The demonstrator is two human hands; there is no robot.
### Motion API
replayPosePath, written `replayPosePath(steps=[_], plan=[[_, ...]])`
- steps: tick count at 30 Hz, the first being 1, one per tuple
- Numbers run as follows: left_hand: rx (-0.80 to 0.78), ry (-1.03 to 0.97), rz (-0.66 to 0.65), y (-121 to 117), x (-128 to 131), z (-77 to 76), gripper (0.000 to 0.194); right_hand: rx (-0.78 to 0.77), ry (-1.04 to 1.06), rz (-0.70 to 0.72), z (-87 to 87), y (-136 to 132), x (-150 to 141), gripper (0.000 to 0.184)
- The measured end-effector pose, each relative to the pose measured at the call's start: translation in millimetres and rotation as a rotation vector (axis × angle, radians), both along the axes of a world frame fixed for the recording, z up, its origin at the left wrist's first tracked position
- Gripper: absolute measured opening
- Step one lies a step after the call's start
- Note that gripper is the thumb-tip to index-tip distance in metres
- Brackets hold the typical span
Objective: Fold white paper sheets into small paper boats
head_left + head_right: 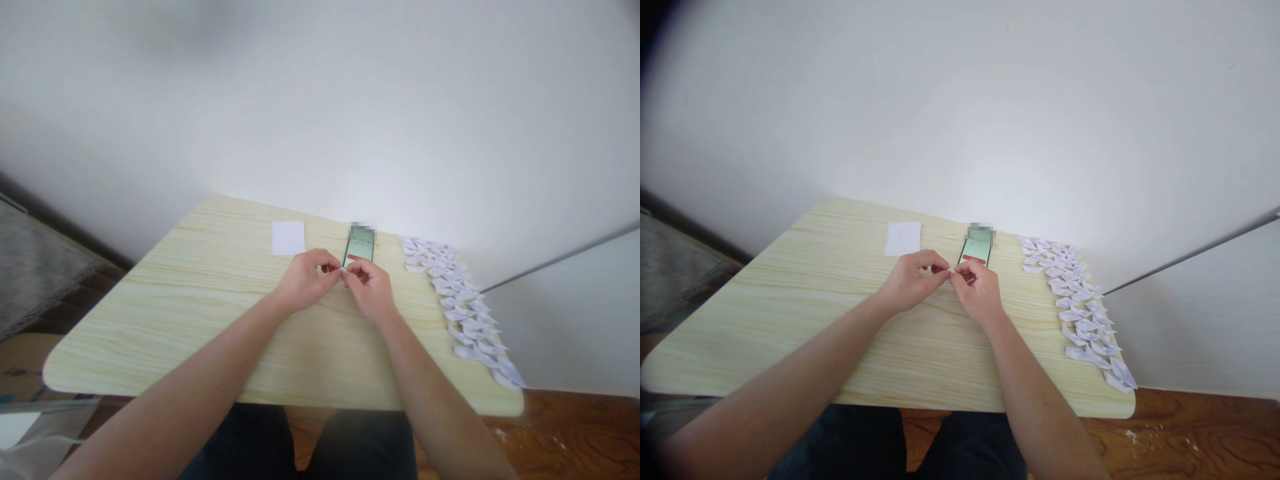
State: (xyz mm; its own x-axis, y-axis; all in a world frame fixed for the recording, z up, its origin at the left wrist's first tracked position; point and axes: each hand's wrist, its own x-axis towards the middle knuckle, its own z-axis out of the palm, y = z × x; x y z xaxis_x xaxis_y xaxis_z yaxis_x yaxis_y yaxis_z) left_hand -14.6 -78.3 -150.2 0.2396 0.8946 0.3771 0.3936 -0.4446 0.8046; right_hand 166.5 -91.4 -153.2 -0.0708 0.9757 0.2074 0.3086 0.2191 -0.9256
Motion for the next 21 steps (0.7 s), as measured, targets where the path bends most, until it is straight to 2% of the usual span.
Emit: replayPosePath(steps=[11,21], plan=[[0.053,0.161,-0.050,1.9,-3.8,-3.9,0.014,0.075,-0.236,0.024,-0.4,-2.8,1.6,0.005],[0.011,0.205,-0.049,2.1,-3.8,-6.0,0.015,0.066,-0.256,0.017,-2.5,-0.3,3.0,0.008]])
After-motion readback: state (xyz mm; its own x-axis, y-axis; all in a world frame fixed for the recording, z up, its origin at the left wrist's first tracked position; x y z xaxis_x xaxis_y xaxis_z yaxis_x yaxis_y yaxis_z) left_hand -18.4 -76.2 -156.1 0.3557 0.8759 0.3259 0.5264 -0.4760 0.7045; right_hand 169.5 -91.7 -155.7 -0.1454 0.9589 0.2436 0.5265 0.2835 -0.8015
